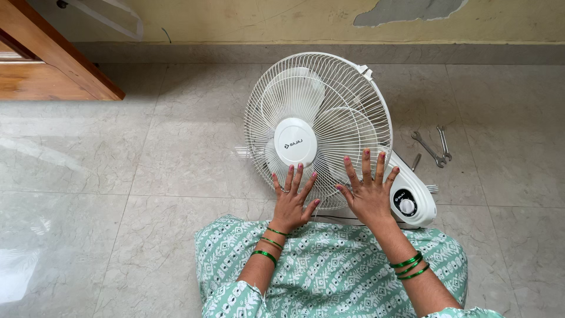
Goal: The person sits on the floor and uses a yellow screwdriver to loosen a screw on the front grill of a white electric fan. They repeatedly turn the screwdriver and adjust their grip while working on the same fastener.
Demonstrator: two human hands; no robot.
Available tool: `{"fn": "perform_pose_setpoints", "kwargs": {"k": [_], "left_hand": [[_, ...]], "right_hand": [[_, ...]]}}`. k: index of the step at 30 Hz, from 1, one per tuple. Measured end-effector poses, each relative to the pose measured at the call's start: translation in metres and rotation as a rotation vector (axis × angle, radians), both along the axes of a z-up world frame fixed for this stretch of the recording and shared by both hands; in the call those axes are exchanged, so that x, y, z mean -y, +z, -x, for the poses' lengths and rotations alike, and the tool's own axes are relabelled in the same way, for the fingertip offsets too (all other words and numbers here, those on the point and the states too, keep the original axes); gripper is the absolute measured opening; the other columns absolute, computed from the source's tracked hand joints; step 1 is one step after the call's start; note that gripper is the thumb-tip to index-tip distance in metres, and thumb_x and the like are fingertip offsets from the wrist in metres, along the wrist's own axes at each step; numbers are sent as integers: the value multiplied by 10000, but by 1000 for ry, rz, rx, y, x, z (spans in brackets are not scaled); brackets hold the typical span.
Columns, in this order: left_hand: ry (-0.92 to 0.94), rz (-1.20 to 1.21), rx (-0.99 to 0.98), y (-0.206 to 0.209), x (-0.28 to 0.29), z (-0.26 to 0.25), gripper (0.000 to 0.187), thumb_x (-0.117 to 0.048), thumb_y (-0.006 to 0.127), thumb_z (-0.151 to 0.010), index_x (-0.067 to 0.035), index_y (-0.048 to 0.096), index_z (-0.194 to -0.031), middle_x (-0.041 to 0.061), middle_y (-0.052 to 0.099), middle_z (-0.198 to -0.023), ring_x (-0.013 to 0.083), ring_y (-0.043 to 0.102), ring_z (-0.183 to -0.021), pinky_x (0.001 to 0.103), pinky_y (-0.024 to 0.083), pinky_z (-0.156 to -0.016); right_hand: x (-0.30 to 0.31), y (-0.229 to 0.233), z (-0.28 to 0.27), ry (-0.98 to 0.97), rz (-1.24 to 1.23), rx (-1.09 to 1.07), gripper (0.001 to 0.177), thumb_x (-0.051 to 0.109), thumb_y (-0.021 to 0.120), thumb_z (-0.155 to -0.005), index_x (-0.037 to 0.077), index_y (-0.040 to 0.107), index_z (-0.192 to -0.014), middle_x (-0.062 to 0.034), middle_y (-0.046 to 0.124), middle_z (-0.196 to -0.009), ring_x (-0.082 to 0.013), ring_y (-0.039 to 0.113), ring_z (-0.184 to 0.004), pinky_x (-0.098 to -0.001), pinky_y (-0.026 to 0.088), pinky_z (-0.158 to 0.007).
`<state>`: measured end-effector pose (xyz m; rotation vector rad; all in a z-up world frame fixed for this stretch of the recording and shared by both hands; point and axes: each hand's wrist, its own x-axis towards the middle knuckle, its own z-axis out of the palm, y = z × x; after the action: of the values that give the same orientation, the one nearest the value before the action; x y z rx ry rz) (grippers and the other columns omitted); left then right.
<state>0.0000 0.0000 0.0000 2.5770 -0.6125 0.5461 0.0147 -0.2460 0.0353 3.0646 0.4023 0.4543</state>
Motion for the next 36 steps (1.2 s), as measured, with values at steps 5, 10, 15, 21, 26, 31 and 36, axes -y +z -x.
{"fn": "perform_pose_setpoints", "kwargs": {"k": [5,10,15,21,26,31,36], "left_hand": [[4,4,1,5,1,1,684,-559,475,-1011,-313,312,-1628,114,128,-1735,307,41,-1613,691,-109,-1224],[10,36,-26,7,0,1,670,-546,468,-1018,-304,324,-1626,127,129,-1735,309,42,-1616,680,-113,-1225],[19,42,-36,5,0,0,661,-535,463,-1023,-290,336,-1623,141,127,-1733,319,39,-1612,675,-127,-1217],[13,42,-41,5,0,0,666,-539,476,-1017,-294,341,-1622,140,125,-1735,315,43,-1614,678,-123,-1219],[2,37,-30,7,0,1,677,-540,488,-1011,-294,334,-1622,143,117,-1732,317,40,-1610,674,-115,-1217],[-6,39,-29,8,1,0,686,-543,493,-1011,-294,318,-1626,138,115,-1731,314,35,-1608,671,-110,-1219],[-7,35,-47,8,1,0,682,-534,490,-1015,-293,315,-1628,135,114,-1735,313,34,-1612,670,-112,-1220]], "right_hand": [[-2,4,2,-7,10,11,763,672,333,-1009,367,76,-1660,-123,-92,-1725,-438,-140,-1562,-804,-33,-1162],[-3,5,2,1,-12,27,751,669,328,-1014,370,83,-1658,-121,-97,-1721,-442,-140,-1562,-808,-30,-1158],[-2,2,2,0,-23,27,756,675,333,-1009,375,88,-1658,-118,-108,-1718,-443,-140,-1560,-806,-33,-1159],[-2,1,2,5,-26,45,757,681,332,-1013,379,74,-1657,-111,-113,-1719,-441,-145,-1560,-799,-33,-1165],[-3,1,2,1,-22,47,765,688,327,-1004,388,51,-1651,-106,-118,-1715,-428,-144,-1561,-797,-34,-1166],[-3,0,1,5,-22,65,763,689,322,-1016,382,39,-1655,-110,-130,-1716,-424,-158,-1560,-795,-30,-1167],[-3,0,2,0,-9,54,768,691,326,-1013,387,33,-1654,-111,-130,-1714,-416,-167,-1558,-794,-27,-1168]]}}
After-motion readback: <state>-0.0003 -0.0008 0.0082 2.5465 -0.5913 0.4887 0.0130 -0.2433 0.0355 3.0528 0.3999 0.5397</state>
